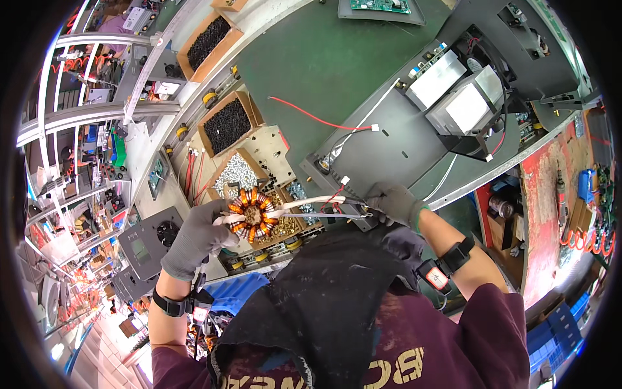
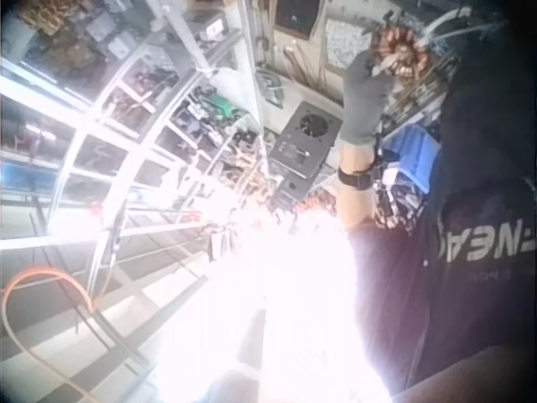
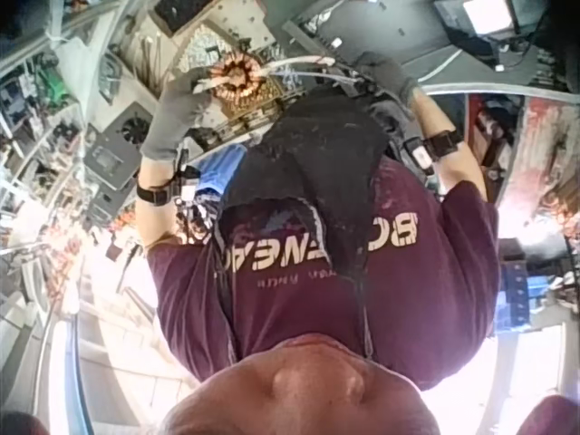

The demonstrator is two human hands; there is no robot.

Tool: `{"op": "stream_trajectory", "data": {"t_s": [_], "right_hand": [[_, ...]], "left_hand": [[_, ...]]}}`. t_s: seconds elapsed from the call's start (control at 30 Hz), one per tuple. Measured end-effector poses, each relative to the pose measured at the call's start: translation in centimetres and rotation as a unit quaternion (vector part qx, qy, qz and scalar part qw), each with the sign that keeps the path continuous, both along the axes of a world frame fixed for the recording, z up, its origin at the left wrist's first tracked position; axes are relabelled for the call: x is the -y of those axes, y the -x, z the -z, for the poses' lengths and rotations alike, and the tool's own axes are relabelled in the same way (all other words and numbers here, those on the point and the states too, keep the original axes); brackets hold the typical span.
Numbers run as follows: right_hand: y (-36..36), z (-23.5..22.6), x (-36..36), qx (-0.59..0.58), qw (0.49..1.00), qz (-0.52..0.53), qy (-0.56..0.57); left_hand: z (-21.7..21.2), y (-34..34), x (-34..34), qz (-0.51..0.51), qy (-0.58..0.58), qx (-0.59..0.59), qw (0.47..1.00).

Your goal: Assembling components and screw-fastening the housing of electronic equipment on a factory production line.

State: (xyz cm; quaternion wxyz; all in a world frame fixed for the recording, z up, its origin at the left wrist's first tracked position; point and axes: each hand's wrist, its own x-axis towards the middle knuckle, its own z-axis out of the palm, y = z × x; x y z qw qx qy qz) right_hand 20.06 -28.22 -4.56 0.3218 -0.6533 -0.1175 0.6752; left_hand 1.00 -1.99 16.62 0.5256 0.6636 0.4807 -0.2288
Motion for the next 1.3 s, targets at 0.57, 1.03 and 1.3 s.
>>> {"op": "stream_trajectory", "data": {"t_s": [0.57, 1.03, 1.3], "right_hand": [[2.3, 1.6, 0.0, 0.251, 0.961, -0.112, -0.005], [3.0, -11.5, -3.4, 0.382, 0.850, 0.105, -0.347], [-3.9, -7.2, 0.1, 0.117, 0.989, 0.001, -0.089]], "left_hand": [[-1.0, 0.9, 1.4, 0.052, -0.072, 0.023, 0.996], [-5.4, -11.2, 4.9, 0.265, 0.005, 0.095, 0.960], [0.2, -15.2, 1.0, 0.328, -0.015, 0.121, 0.937]]}}
